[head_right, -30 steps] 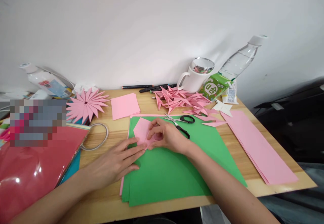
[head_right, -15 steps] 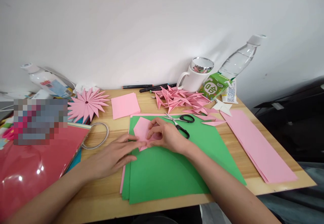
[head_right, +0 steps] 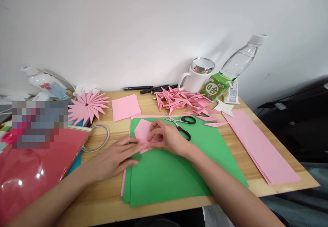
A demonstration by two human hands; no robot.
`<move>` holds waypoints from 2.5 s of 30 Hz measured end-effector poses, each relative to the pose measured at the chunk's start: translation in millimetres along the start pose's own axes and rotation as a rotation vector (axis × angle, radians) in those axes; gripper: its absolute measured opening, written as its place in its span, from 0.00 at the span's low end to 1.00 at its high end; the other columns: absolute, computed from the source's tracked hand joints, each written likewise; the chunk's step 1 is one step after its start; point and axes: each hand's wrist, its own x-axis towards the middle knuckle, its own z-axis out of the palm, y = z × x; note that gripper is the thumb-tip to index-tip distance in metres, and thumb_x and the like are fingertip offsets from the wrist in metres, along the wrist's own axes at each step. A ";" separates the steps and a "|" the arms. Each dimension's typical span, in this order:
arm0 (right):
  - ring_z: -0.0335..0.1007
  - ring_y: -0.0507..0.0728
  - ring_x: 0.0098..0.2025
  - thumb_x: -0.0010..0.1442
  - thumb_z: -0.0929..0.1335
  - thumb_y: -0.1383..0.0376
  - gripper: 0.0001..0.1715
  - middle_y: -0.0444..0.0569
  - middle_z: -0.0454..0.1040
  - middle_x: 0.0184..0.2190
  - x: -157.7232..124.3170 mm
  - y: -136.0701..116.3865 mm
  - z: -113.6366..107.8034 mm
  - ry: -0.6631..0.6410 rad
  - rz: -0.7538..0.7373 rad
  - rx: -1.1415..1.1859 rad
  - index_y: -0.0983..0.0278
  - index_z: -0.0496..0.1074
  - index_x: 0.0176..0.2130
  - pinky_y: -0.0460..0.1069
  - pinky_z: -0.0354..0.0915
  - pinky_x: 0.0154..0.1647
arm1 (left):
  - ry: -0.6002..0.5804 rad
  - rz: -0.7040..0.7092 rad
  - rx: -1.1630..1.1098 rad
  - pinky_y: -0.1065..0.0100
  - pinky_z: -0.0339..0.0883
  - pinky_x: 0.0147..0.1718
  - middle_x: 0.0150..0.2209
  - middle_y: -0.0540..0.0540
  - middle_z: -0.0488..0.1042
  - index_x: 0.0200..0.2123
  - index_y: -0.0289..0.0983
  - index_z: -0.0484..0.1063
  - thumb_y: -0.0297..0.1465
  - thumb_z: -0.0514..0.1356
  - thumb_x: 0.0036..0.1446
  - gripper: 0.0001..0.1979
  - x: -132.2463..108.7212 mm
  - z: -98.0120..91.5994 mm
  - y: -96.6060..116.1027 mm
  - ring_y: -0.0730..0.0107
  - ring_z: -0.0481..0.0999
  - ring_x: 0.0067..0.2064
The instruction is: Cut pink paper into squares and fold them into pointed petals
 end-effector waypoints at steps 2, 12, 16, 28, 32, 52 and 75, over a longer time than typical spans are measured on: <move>0.65 0.51 0.33 0.49 0.74 0.61 0.09 0.48 0.67 0.41 -0.1 0.1 -0.1 -0.002 0.002 0.002 0.62 0.76 0.32 0.46 0.63 0.32 | -0.017 -0.029 -0.016 0.59 0.67 0.49 0.52 0.44 0.71 0.59 0.39 0.59 0.33 0.52 0.62 0.21 0.6 -0.5 0.5 0.63 0.67 0.51; 0.66 0.51 0.34 0.49 0.74 0.64 0.07 0.48 0.67 0.41 0.1 -2.2 -0.9 -0.005 0.001 -0.013 0.62 0.76 0.31 0.46 0.63 0.33 | 0.025 0.051 0.076 0.58 0.66 0.48 0.51 0.42 0.72 0.53 0.33 0.65 0.35 0.54 0.61 0.19 3.8 3.4 2.5 0.61 0.66 0.52; 0.66 0.53 0.38 0.50 0.74 0.63 0.07 0.49 0.67 0.42 -0.2 -3.3 -2.7 -0.016 -0.010 -0.035 0.62 0.76 0.31 0.47 0.63 0.36 | 0.009 0.069 0.129 0.57 0.67 0.46 0.50 0.41 0.73 0.52 0.33 0.67 0.36 0.55 0.60 0.19 5.0 4.5 2.4 0.60 0.68 0.50; 0.68 0.52 0.35 0.56 0.69 0.66 0.03 0.50 0.66 0.42 -4.2 -14.5 -9.0 -0.123 0.030 -0.265 0.63 0.75 0.31 0.47 0.62 0.34 | 0.000 0.021 0.110 0.58 0.67 0.47 0.49 0.44 0.73 0.50 0.35 0.69 0.35 0.54 0.61 0.16 6.6 3.5 4.1 0.61 0.68 0.49; 0.68 0.53 0.33 0.55 0.69 0.65 0.04 0.48 0.69 0.35 -6.9 -14.8 -16.6 -0.174 0.079 -0.328 0.61 0.75 0.33 0.47 0.61 0.34 | 0.019 0.044 0.141 0.58 0.67 0.45 0.49 0.42 0.73 0.50 0.34 0.68 0.34 0.54 0.61 0.16 5.9 6.3 4.0 0.61 0.67 0.49; 0.68 0.56 0.27 0.61 0.62 0.49 0.26 0.52 0.75 0.25 -4.7 -19.1 -15.7 -0.256 0.289 -0.721 0.65 0.70 0.24 0.47 0.44 0.23 | -0.021 -0.003 0.283 0.55 0.66 0.44 0.46 0.41 0.72 0.51 0.32 0.65 0.38 0.55 0.60 0.20 6.2 19.1 12.2 0.56 0.67 0.48; 0.57 0.49 0.22 0.57 0.65 0.63 0.11 0.42 0.66 0.20 -3.4 1.2 -27.0 -0.033 0.186 -0.351 0.65 0.69 0.25 0.45 0.49 0.23 | 0.156 0.097 0.320 0.58 0.69 0.49 0.45 0.39 0.72 0.39 0.33 0.71 0.32 0.54 0.61 0.09 -3.0 12.2 6.2 0.59 0.71 0.51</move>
